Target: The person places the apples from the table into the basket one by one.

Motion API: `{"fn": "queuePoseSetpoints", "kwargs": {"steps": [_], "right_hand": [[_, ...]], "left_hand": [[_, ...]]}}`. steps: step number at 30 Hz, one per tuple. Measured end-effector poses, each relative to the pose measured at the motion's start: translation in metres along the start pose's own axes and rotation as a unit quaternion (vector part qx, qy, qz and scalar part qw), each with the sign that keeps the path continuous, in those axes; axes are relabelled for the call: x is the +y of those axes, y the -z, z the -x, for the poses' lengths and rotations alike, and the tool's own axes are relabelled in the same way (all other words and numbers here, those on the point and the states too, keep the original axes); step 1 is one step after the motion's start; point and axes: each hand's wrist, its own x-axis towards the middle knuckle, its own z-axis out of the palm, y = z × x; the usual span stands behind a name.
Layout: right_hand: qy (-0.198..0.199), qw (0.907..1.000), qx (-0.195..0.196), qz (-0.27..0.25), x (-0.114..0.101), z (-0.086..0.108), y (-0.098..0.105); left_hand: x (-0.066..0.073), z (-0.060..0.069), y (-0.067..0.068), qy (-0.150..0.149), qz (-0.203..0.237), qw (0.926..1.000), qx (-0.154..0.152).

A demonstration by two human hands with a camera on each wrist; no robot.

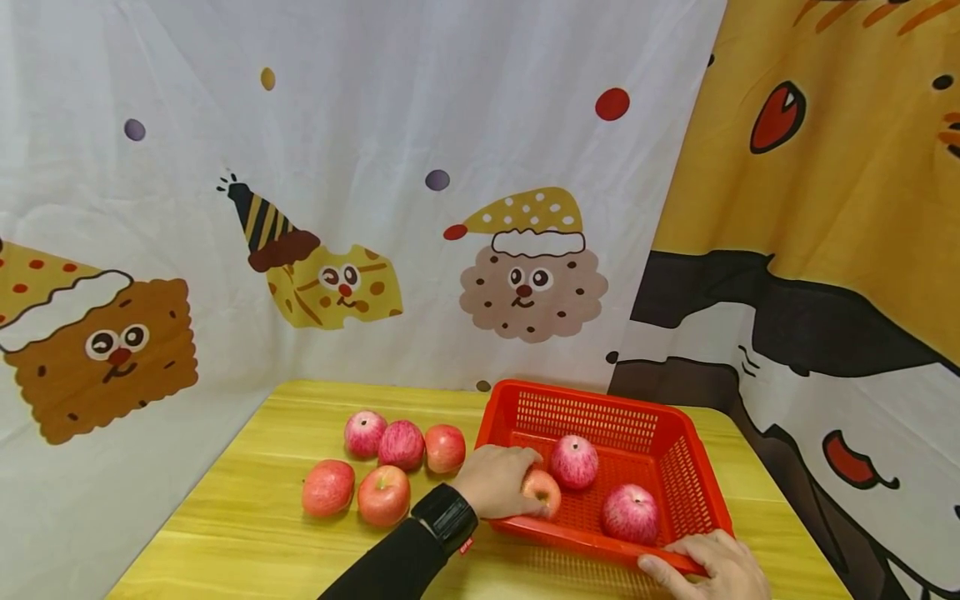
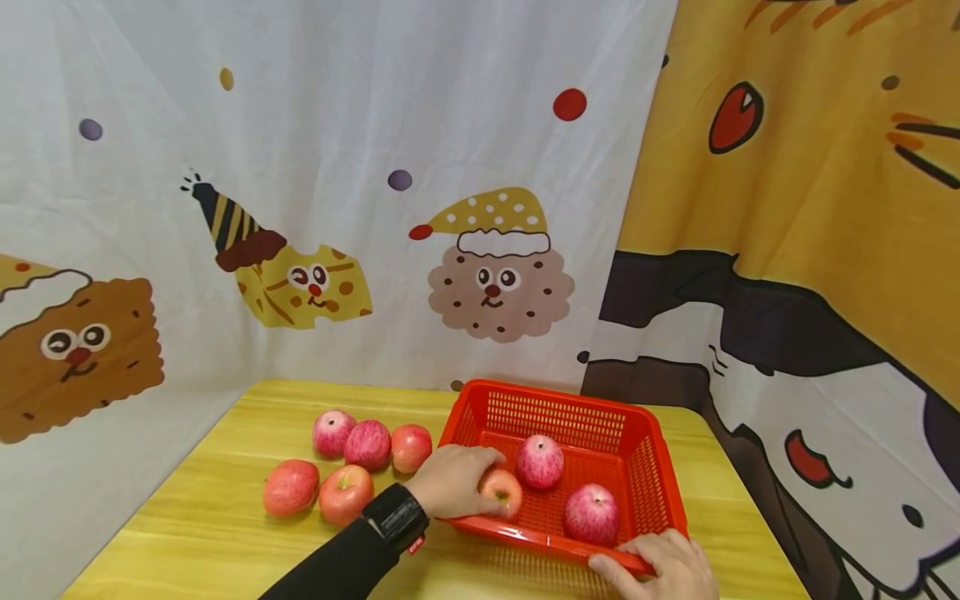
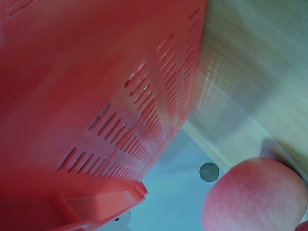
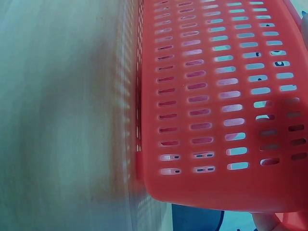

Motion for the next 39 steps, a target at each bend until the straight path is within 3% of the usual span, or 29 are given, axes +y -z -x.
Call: {"fn": "queuePoseSetpoints", "kwargs": {"steps": [7,24,34,39], "right_hand": [[-0.003,1.0000,0.001,0.002,-0.0005,0.0002,-0.0006],[0.001,1.0000,0.007,0.004,0.0001,0.0014,-0.0017],[0.000,1.0000,0.005,0.006,-0.0001,-0.0002,-0.0006],[-0.001,1.0000,0.003,0.006,0.0002,-0.0004,-0.0006]], "left_hand": [[-0.0017,-0.0014,-0.0030,-0.015,-0.021,0.9997,0.006],[-0.0039,0.0016,-0.0027,-0.046,-0.014,0.9989,-0.001],[-0.0049,0.0012,-0.0034,-0.048,0.000,0.9988,-0.003],[-0.0052,0.0015,-0.0040,-0.046,-0.013,0.9988,0.003]]}}
